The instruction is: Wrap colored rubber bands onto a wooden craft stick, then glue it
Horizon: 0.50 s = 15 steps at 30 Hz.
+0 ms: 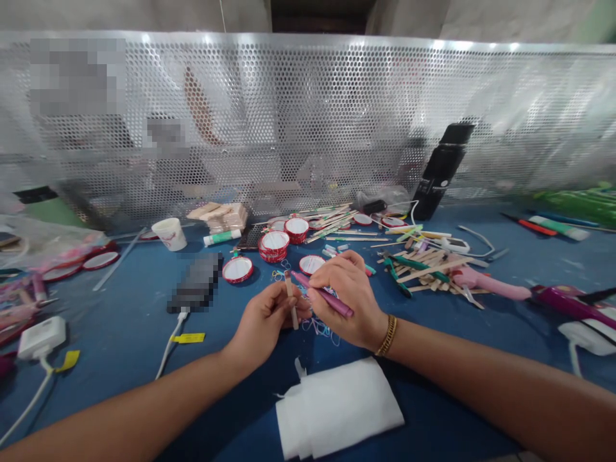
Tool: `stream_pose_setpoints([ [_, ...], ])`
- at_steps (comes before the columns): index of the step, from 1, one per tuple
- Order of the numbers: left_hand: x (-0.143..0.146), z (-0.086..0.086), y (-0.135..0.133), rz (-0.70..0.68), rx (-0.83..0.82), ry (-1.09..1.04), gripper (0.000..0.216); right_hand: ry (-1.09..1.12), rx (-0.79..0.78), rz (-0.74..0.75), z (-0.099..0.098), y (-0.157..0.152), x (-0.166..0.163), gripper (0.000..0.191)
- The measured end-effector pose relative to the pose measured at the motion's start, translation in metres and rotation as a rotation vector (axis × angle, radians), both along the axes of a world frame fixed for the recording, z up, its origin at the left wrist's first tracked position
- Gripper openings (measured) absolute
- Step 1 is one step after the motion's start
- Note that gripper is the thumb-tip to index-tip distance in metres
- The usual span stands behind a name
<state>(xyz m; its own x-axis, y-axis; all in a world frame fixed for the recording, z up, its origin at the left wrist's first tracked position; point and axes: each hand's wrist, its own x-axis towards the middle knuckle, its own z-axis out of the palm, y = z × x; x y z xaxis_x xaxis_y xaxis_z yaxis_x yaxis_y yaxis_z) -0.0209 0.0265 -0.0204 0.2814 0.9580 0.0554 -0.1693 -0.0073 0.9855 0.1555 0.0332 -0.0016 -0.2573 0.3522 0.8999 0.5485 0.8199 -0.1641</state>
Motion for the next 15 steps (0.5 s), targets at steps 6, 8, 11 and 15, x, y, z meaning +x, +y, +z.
stream_pose_setpoints([
  [6, 0.0019, 0.0013, -0.0015, -0.004, 0.026, -0.014, 0.029, -0.035, 0.014, 0.019, -0.0003, -0.0022, -0.0002, 0.007],
  [8, 0.0024, 0.0019, -0.0016, -0.004, 0.028, -0.014, 0.03, -0.052, 0.006, 0.013, -0.0003, -0.0022, -0.0005, 0.007],
  [11, 0.0017, 0.0018, -0.0012, -0.01, 0.015, -0.01, 0.029, -0.047, -0.01, -0.005, 0.0, -0.0007, -0.0005, 0.007],
  [15, -0.0001, 0.0012, -0.0012, -0.008, 0.024, 0.019, 0.027, -0.018, 0.008, -0.012, 0.0, 0.0006, 0.0003, 0.009],
])
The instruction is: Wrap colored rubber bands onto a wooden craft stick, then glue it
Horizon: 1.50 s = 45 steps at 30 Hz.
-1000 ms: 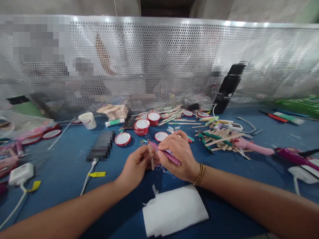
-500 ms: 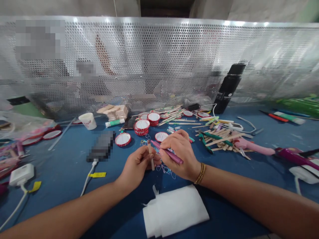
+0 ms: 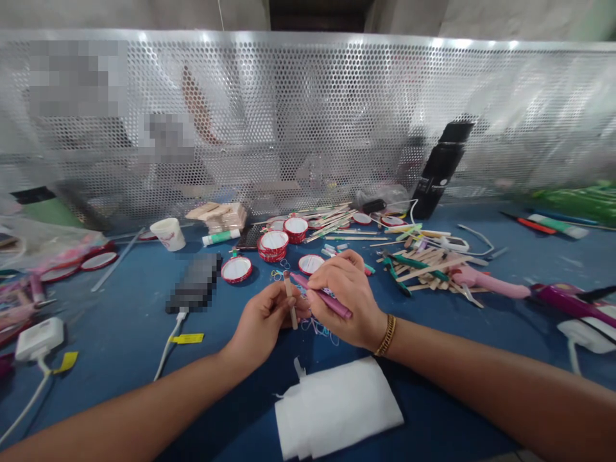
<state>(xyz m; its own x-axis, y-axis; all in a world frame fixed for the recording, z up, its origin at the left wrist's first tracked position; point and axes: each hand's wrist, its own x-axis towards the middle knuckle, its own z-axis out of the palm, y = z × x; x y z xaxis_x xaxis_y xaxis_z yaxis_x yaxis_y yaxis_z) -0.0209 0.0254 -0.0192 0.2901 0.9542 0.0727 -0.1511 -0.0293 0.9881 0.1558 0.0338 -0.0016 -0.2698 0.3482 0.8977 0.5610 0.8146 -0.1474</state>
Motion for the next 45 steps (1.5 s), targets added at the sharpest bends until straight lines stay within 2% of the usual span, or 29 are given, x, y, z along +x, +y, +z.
stream_pose_setpoints([
  [21, 0.0028, 0.0034, -0.0022, 0.004, 0.043, -0.001, 0.025, -0.046, -0.001, 0.037, -0.0022, -0.0044, -0.0006, 0.008],
  [28, 0.0015, 0.0013, -0.001, 0.015, -0.02, -0.013, 0.028, -0.01, -0.012, -0.003, -0.0025, -0.0003, 0.001, 0.008],
  [45, 0.002, 0.0018, -0.0014, 0.009, -0.008, -0.016, 0.024, 0.013, -0.005, 0.023, -0.0012, -0.0011, 0.0, 0.009],
])
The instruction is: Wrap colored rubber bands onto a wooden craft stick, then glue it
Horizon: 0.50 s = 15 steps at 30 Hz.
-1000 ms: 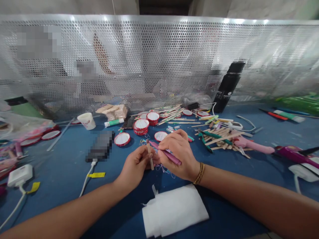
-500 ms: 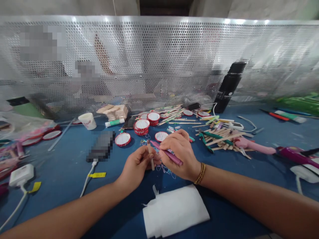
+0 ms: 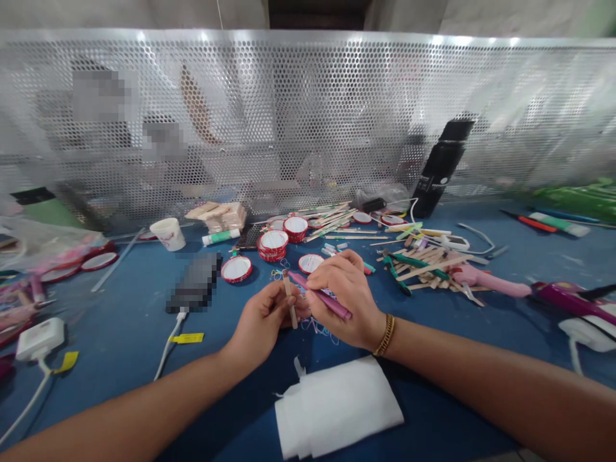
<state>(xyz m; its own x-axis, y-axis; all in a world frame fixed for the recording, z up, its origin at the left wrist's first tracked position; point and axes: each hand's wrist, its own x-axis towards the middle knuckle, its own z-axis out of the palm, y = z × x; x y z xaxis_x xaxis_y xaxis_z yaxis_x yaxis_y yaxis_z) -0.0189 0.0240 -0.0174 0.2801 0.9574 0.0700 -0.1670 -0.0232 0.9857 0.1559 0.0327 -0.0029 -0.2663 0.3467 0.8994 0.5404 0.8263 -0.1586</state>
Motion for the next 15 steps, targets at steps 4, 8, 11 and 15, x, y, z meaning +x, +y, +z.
stream_pose_setpoints([
  [4, 0.0006, 0.0004, -0.0002, -0.002, 0.013, 0.011, 0.025, -0.04, -0.017, 0.011, -0.0012, -0.0003, 0.0003, 0.008],
  [8, 0.0003, 0.0, 0.0001, -0.001, -0.016, 0.002, 0.026, -0.031, -0.015, -0.01, -0.0018, 0.0009, 0.0015, 0.008],
  [11, 0.0005, 0.001, -0.0007, -0.007, 0.007, -0.007, 0.026, -0.014, 0.005, 0.001, -0.0022, 0.0005, 0.001, 0.009],
  [15, 0.0009, 0.0023, -0.0015, -0.011, 0.04, 0.008, 0.025, -0.033, 0.002, 0.022, -0.0036, -0.0005, 0.0001, 0.01],
])
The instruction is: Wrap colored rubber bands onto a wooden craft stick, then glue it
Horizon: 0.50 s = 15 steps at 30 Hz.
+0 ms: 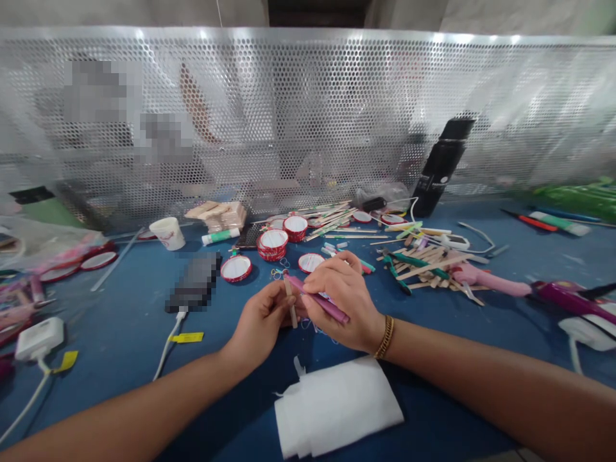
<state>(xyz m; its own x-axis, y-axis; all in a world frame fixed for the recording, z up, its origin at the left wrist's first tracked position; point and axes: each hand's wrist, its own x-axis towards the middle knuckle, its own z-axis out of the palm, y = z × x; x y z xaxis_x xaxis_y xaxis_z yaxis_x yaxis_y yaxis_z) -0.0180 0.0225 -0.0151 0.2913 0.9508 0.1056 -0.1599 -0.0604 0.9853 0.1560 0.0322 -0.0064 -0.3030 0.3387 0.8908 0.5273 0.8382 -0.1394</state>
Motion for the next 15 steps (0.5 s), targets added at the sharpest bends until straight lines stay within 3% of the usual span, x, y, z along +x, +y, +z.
stream_pose_setpoints([
  [15, 0.001, 0.0008, 0.0, 0.005, -0.026, -0.007, 0.027, -0.006, -0.009, 0.002, 0.0003, 0.0024, 0.0008, 0.009],
])
